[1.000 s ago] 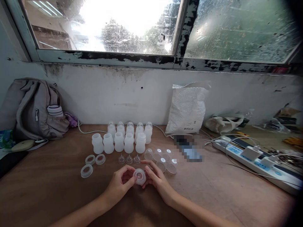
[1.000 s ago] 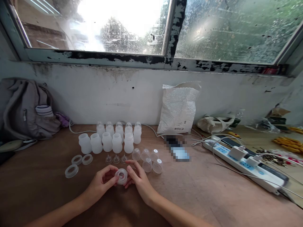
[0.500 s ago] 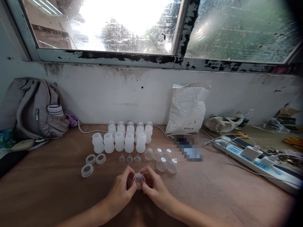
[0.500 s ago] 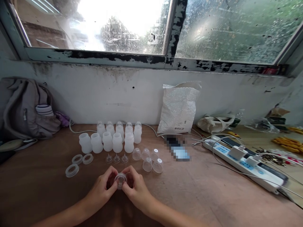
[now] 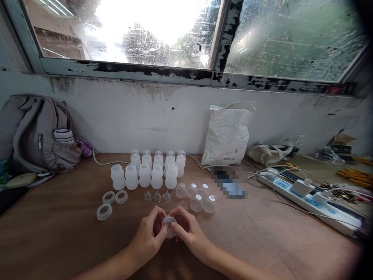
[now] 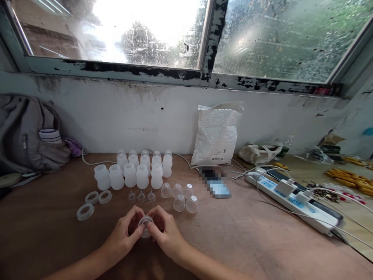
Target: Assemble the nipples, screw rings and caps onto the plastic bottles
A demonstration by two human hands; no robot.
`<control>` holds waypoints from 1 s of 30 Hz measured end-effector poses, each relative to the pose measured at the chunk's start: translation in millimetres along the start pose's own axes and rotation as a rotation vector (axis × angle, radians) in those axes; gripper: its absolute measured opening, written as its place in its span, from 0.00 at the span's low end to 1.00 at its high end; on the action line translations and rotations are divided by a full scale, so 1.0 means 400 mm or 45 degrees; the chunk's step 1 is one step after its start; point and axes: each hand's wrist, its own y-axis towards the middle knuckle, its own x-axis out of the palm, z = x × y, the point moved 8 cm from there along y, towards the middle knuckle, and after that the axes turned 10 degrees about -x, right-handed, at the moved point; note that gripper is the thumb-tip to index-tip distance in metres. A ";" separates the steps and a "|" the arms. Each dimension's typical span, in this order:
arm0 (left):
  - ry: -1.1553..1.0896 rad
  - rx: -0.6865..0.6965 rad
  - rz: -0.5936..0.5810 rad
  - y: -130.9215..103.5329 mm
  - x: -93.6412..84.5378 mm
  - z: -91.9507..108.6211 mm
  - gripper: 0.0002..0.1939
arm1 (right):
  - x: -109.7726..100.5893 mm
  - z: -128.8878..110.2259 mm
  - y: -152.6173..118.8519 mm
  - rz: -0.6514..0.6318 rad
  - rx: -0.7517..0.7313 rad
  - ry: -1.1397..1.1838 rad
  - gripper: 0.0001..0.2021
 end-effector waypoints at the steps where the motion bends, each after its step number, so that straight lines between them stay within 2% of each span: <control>1: -0.010 0.006 -0.015 -0.001 0.001 0.001 0.05 | 0.000 -0.005 -0.001 -0.003 -0.018 -0.065 0.06; 6: 0.033 0.004 -0.026 -0.005 0.003 -0.001 0.06 | 0.003 -0.018 -0.004 -0.023 -0.092 -0.336 0.04; 13: 0.178 0.017 -0.015 -0.007 0.010 -0.006 0.05 | 0.019 -0.016 -0.006 -0.140 -0.155 -0.395 0.01; 18: 0.140 -0.001 0.037 -0.010 -0.001 -0.008 0.04 | 0.010 -0.027 -0.006 -0.077 -0.150 -0.407 0.01; 23: 0.043 -0.006 0.029 -0.012 -0.008 0.005 0.04 | 0.005 -0.046 -0.007 -0.025 -0.204 -0.399 0.08; 30: 0.157 0.018 0.084 -0.015 -0.013 0.013 0.07 | 0.009 -0.036 -0.009 -0.032 -0.218 -0.449 0.12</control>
